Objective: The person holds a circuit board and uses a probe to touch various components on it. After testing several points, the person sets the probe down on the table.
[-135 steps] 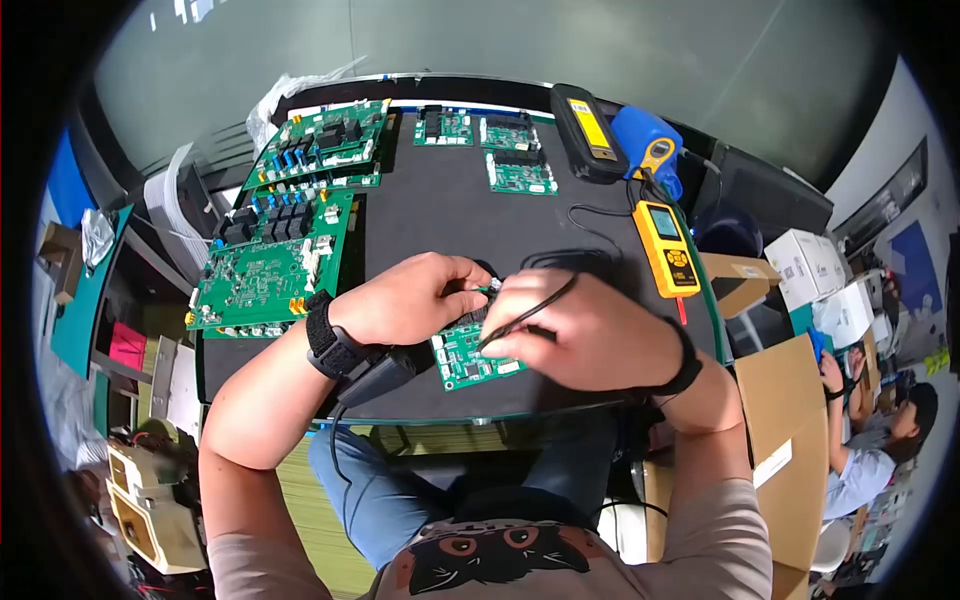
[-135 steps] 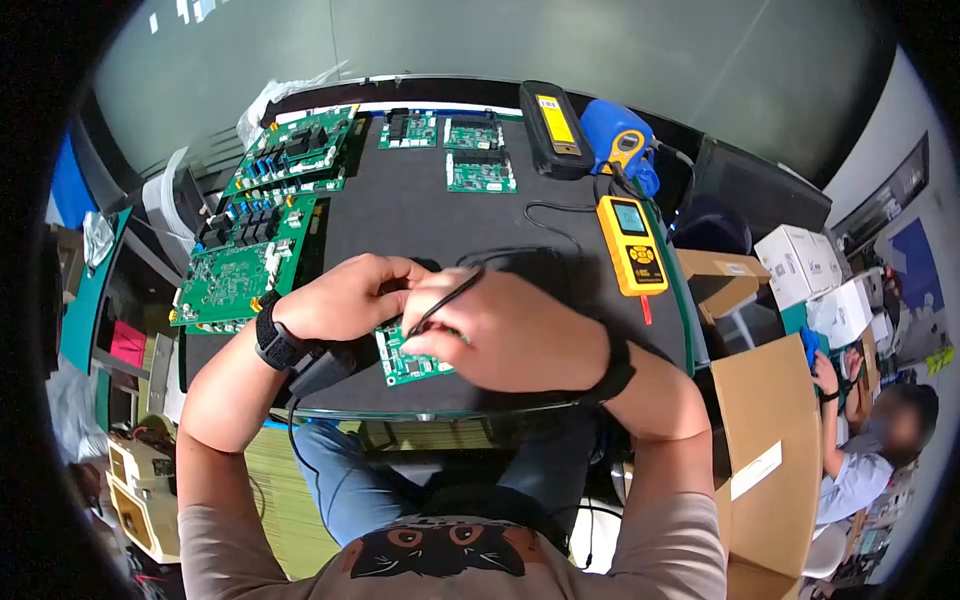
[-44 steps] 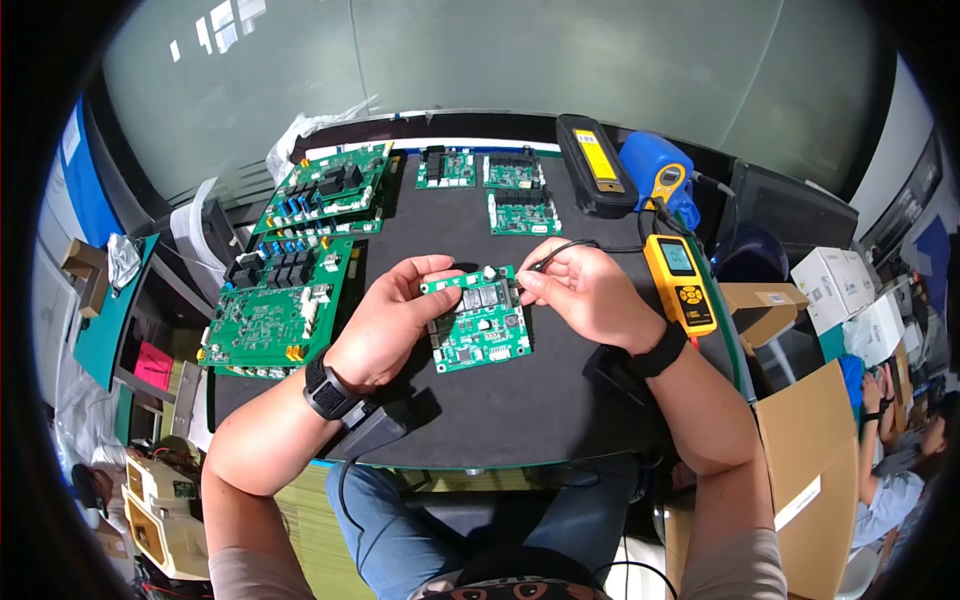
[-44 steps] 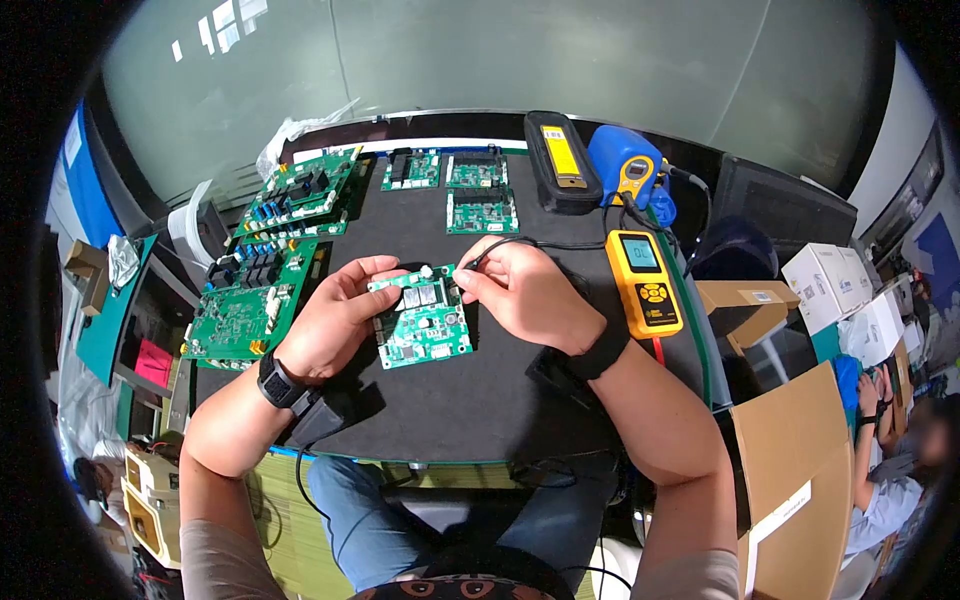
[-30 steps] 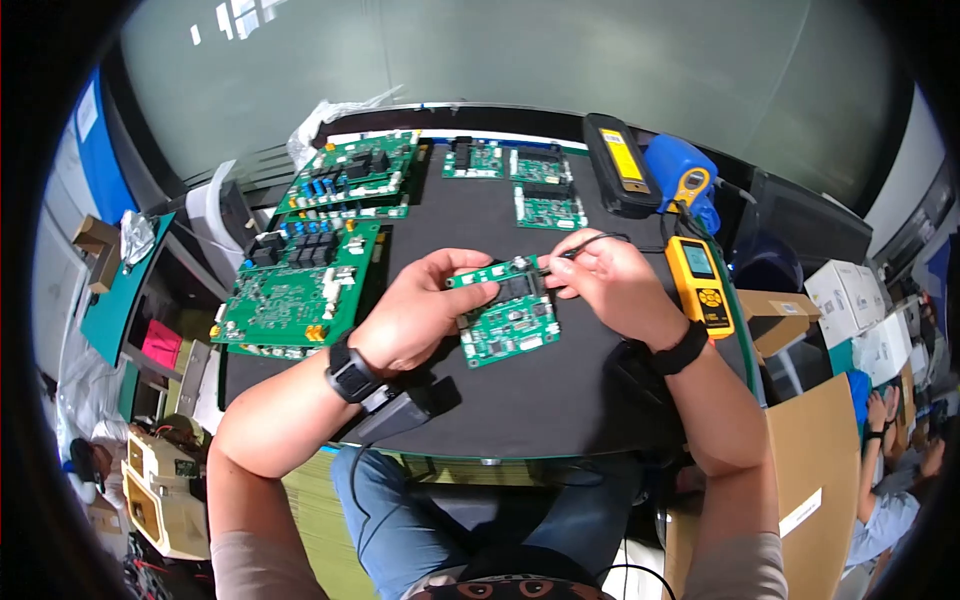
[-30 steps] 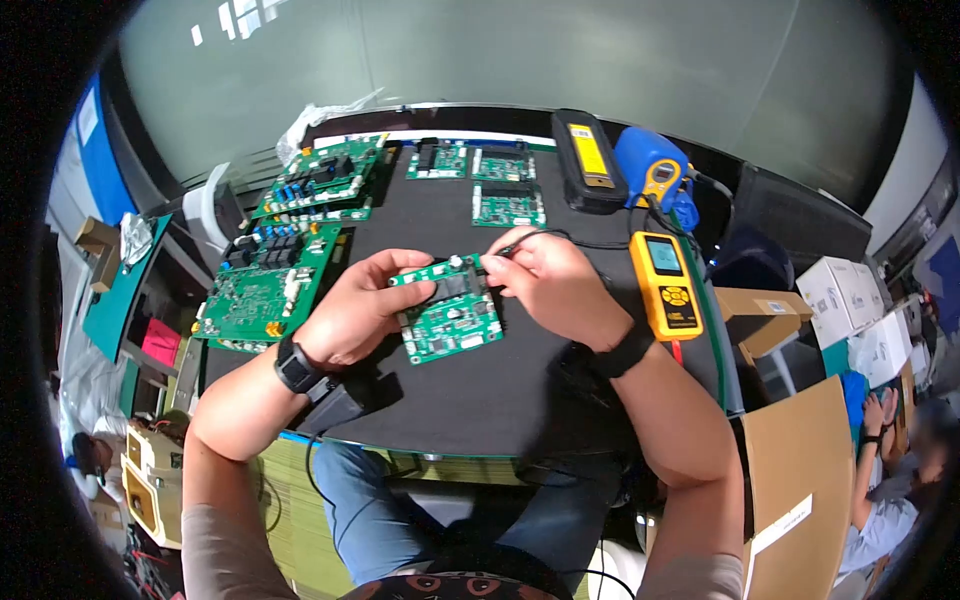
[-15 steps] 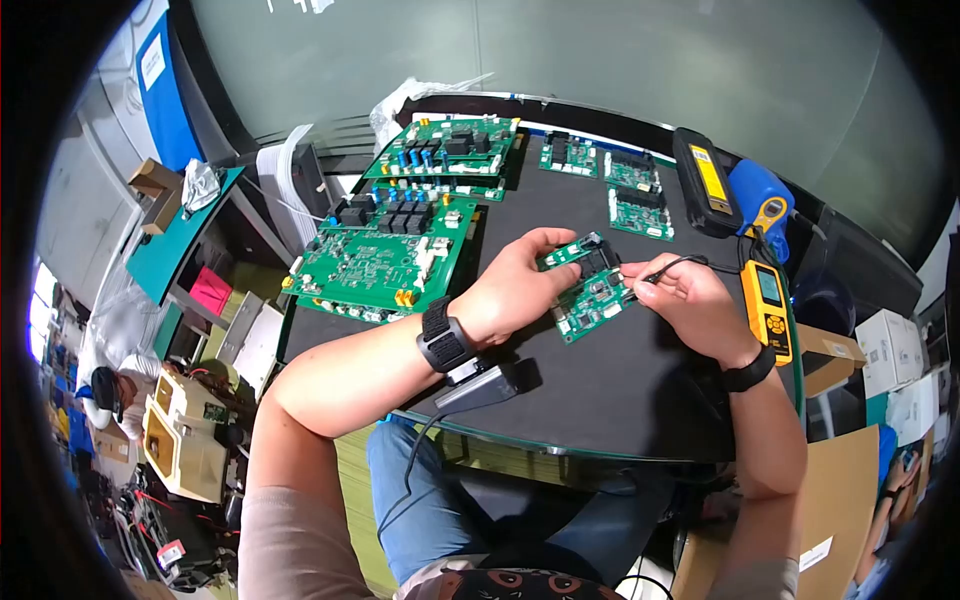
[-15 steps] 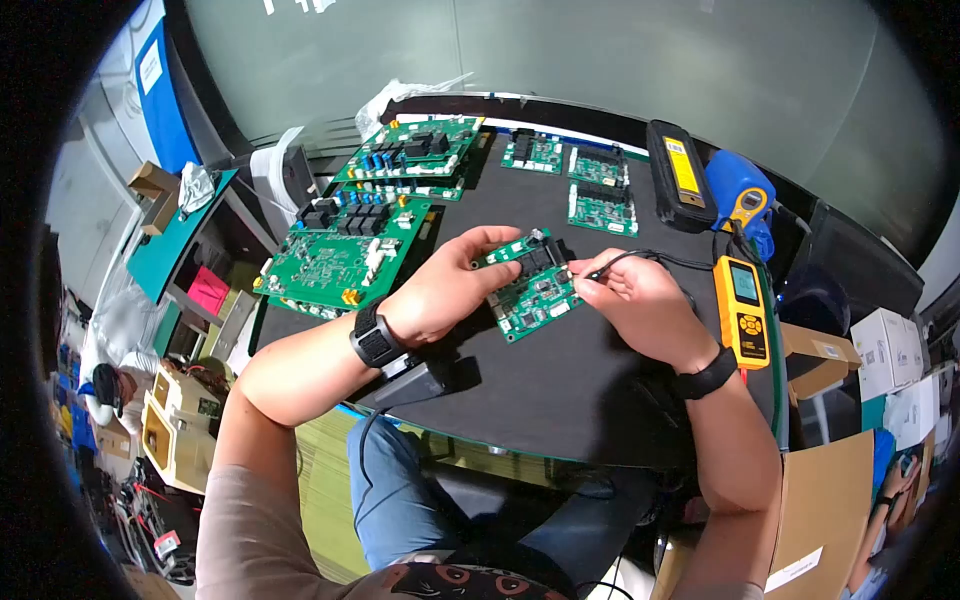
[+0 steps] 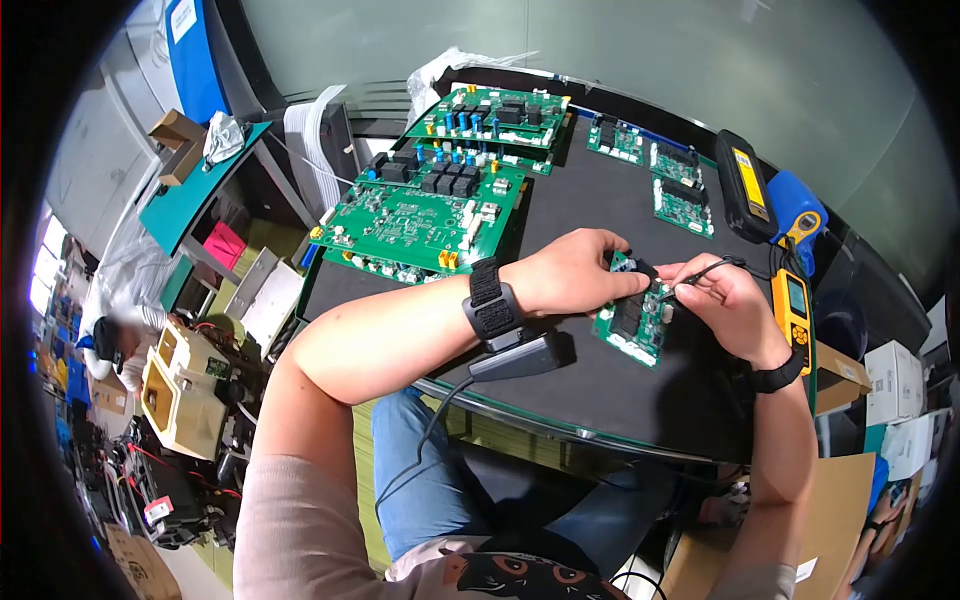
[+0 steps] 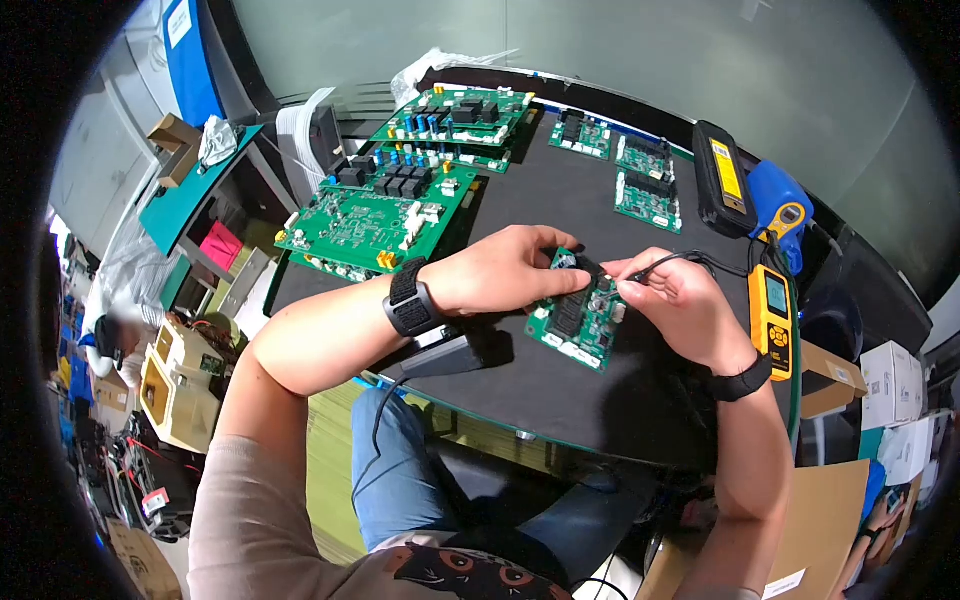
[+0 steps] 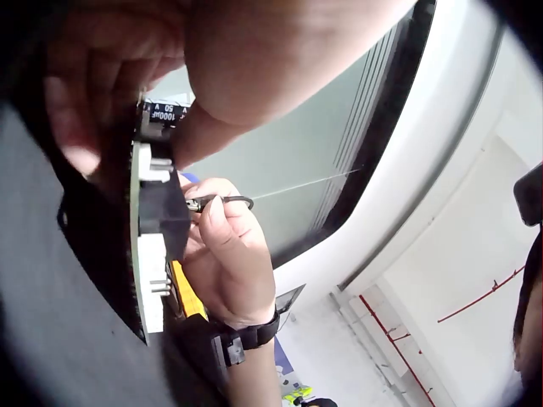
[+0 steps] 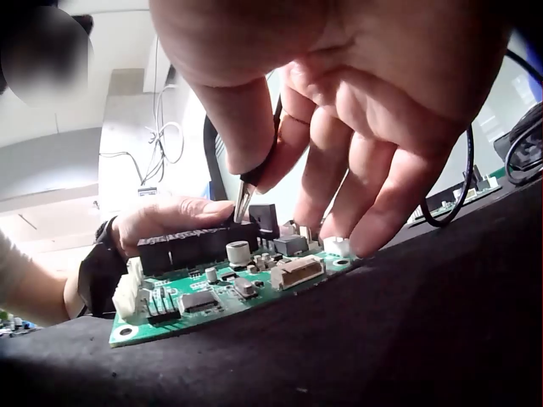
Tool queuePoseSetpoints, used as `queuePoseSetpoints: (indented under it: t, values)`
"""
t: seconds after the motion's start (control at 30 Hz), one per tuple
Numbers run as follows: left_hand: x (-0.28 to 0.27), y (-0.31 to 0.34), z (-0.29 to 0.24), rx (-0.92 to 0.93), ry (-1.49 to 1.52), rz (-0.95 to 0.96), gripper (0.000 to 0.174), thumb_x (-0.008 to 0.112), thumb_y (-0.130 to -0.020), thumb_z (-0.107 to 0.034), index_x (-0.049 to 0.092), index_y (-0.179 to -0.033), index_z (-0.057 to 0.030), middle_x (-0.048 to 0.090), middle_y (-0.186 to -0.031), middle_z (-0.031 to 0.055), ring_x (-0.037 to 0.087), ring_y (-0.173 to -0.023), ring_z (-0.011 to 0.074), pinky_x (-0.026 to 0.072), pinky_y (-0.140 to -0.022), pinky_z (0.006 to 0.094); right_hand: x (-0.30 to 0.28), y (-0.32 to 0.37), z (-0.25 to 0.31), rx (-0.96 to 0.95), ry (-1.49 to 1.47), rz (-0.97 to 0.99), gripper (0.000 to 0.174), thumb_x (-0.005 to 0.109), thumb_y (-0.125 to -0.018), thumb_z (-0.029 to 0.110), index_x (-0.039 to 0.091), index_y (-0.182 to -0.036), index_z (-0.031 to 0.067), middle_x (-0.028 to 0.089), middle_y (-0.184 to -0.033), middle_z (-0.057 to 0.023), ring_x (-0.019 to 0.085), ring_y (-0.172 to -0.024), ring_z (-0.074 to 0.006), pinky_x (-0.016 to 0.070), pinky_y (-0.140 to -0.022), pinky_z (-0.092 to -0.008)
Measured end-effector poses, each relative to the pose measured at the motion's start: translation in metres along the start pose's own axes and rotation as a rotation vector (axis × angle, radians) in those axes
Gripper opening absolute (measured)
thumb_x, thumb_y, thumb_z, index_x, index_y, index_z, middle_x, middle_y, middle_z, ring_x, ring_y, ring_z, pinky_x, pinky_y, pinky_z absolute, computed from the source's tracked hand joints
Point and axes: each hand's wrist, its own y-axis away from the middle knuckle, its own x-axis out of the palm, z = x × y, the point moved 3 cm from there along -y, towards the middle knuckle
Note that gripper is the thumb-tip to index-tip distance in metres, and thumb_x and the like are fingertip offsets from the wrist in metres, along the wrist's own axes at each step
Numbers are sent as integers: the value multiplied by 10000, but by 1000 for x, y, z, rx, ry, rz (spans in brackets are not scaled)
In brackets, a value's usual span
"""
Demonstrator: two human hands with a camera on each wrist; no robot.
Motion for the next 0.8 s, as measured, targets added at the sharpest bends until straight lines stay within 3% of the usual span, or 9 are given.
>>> queuePoseSetpoints:
  t: [0.13,0.6,0.7,0.8]
  values:
    - [3,-4,5,5,69,34,586,754,-948,-331,549,-1343,50,680,-821,49,584,-642,76,474,-565,254,2,1,4,1,35,1,93,612,-1004,7,613,-1092,-22,673,-1261,-181,634,-1148,-174,511,-1016,-310]
    - [4,2,-1,-38,52,59,507,748,-953,-325,576,-1278,25,667,-815,40,580,-645,80,466,-564,255,3,2,7,22,77,-8,87,611,-1004,-3,613,-1090,-11,683,-1244,-168,639,-1111,-153,513,-982,-294]
    - [5,-3,7,20,-19,46,419,736,-968,-261,587,-1260,-1,663,-849,10,578,-723,57,465,-607,237,3,3,9,-106,128,-30,113,661,-991,58,633,-1084,1,690,-1248,-136,644,-1027,-123,527,-873,-260]
    - [6,-6,15,31,55,61,372,710,-987,-185,565,-1281,-10,682,-979,4,594,-823,52,482,-661,226,6,1,19,-320,356,-51,90,706,-942,53,683,-1002,-10,702,-1085,-109,663,-931,-159,537,-813,-283]
